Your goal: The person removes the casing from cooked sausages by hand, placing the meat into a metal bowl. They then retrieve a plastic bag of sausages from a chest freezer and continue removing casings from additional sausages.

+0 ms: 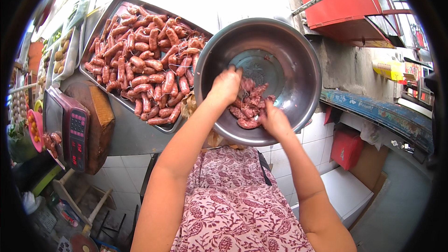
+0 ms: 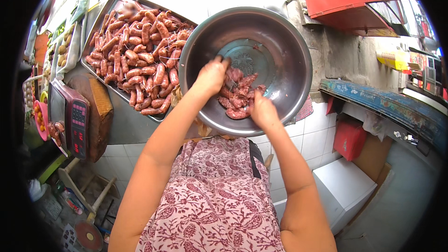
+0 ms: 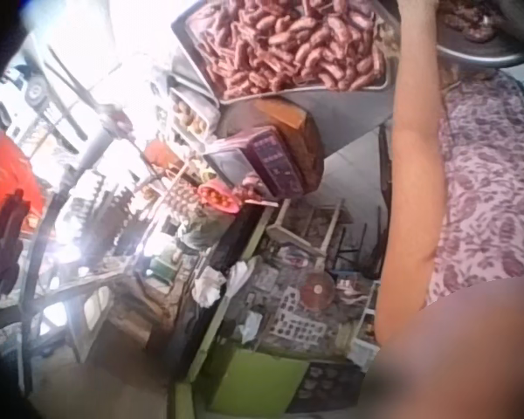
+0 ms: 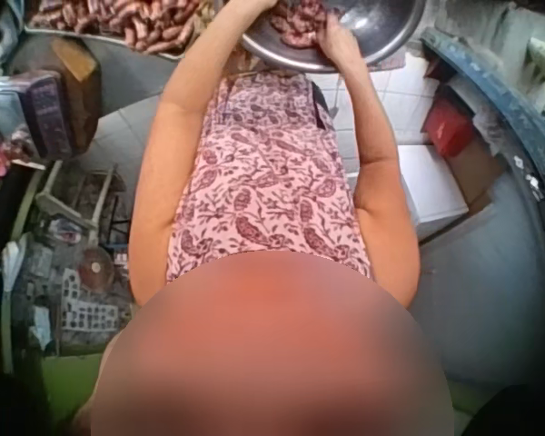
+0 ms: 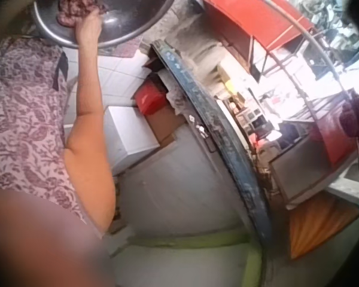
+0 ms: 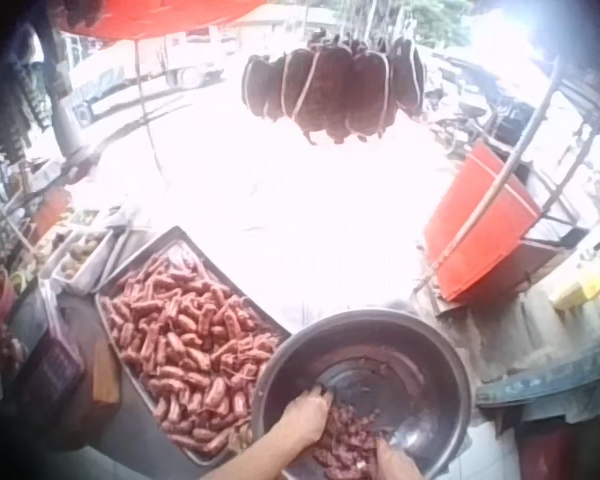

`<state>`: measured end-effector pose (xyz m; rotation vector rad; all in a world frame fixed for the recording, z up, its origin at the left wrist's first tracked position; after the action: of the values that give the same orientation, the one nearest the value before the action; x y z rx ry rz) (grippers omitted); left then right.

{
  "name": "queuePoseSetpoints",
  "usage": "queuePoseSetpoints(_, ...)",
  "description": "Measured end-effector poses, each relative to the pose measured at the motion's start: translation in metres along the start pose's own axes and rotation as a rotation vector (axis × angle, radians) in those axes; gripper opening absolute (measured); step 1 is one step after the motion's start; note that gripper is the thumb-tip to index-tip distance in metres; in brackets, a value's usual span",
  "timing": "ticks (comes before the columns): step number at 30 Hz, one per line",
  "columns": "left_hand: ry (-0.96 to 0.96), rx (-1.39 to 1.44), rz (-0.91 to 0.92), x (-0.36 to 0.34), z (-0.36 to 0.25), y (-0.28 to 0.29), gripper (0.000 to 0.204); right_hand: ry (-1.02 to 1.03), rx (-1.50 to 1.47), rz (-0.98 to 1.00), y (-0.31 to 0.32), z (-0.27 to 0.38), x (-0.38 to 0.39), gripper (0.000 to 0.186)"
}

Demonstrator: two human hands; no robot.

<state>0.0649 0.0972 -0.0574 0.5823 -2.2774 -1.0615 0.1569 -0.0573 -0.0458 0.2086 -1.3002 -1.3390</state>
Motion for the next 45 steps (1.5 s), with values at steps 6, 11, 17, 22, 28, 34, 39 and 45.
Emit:
queuePoseSetpoints(6, -0.025, -0.04, -0.443, 0.01, -0.004, 0.058, 0.01, -0.108, -0.394, -0.072, -0.021, -0.039, -0.004, 0.064)
queuePoseSetpoints(11, -0.154, -0.068, 0.095, 0.043, -0.024, -0.006, 0.016, -0.151, -1.279, 0.022, 0.013, -0.06, -0.013, 0.04)
queuePoseSetpoints(17, -0.153, -0.384, 0.143, 0.052, -0.037, -0.049, 0.017, 0.352, -0.189, -0.471, 0.059, 0.027, -0.001, 0.021)
queuePoseSetpoints(22, -0.049, -0.252, 0.284, 0.064, -0.016, -0.035, 0.016, 0.438, 0.212, -0.295, 0.005, 0.07, -0.025, 0.013)
queuePoseSetpoints(28, 0.104, 0.941, 0.522, 0.08, 0.003, -0.011, 0.035, 0.295, -0.094, -0.266, 0.047, 0.041, -0.024, 0.024)
queuePoseSetpoints(34, 0.212, 1.918, 0.672, 0.091, -0.025, -0.024, 0.044, 0.497, -0.673, 0.045, 0.063, 0.081, -0.004, 0.04)
queuePoseSetpoints(39, 0.18, 1.513, 0.55, 0.082, -0.022, -0.025, 0.036, 0.532, -0.448, 0.016, 0.064, 0.084, -0.002, 0.036)
queuePoseSetpoints(45, 0.014, 1.239, 0.463, 0.072, -0.037, -0.014, 0.029, 0.364, -0.648, -0.019, 0.054, 0.054, -0.001, 0.024)
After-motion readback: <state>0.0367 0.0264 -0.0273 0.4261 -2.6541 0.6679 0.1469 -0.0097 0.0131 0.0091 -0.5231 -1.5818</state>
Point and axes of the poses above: each hand's wrist, its own x-axis away from the middle knuckle, its own y-axis out of the back of the hand, z = x × y, the point moved 10 cm from there along -x, towards the middle knuckle, and after that the axes turned 5 degrees about z, right-handed, at the moved point
